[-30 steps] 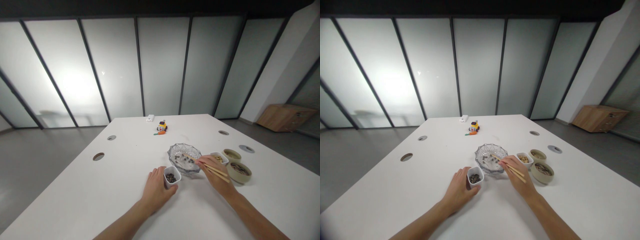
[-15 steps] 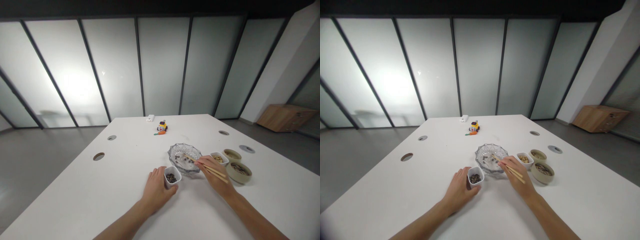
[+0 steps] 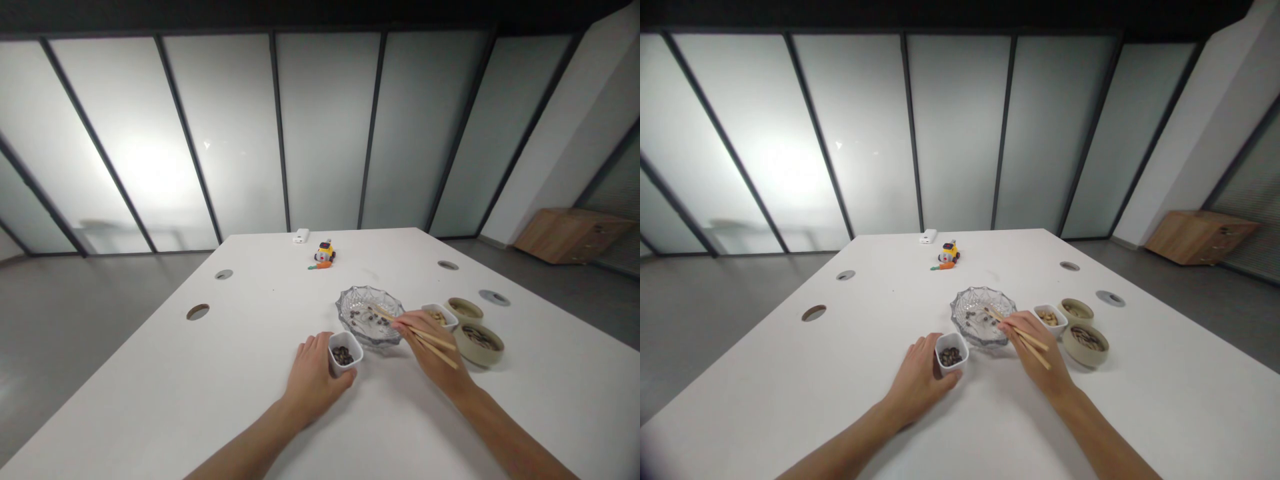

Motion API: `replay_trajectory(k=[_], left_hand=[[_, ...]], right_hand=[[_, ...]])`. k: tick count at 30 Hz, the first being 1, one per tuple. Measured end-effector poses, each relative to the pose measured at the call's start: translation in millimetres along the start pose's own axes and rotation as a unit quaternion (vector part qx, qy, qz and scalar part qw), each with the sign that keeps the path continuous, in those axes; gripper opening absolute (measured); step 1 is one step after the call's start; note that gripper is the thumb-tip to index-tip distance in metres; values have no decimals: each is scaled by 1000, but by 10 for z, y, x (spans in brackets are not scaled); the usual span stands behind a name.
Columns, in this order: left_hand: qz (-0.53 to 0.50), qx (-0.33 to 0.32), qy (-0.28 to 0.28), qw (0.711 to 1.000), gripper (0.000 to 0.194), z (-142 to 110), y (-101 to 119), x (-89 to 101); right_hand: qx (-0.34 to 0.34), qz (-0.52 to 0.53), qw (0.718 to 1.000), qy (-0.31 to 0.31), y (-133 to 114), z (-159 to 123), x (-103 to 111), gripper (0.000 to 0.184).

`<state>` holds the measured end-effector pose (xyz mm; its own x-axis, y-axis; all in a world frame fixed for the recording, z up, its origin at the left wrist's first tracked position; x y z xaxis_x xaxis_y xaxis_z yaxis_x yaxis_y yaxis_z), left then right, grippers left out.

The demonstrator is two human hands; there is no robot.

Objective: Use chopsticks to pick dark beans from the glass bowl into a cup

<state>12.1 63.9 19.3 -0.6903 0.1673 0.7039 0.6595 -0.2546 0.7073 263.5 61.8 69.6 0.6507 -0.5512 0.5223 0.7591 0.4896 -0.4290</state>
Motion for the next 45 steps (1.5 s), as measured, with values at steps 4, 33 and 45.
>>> replay_trajectory(k=[4, 33, 45], left_hand=[[-3, 0, 0, 1000, 39, -5, 1, 4], [-1, 4, -4, 1000, 36, -2, 1, 18], [-21, -2, -1, 1000, 34, -6, 11, 0]], right_hand=[[-12, 11, 999, -28, 41, -18, -43, 37], [-181, 229, 956, -13, 231, 131, 209, 41], [-253, 249, 935, -10, 211, 86, 155, 50]])
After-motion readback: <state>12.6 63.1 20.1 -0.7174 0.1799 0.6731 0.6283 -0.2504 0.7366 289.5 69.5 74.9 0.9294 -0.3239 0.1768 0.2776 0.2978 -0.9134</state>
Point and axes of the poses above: each hand's wrist, its own z-axis towards the middle knuckle, its own x-axis out of the back of the hand, y = z × x, the point moved 7 cm from there along z, towards the middle knuckle, and after that the axes turned 8 degrees about -z, right-handed, at the moved point
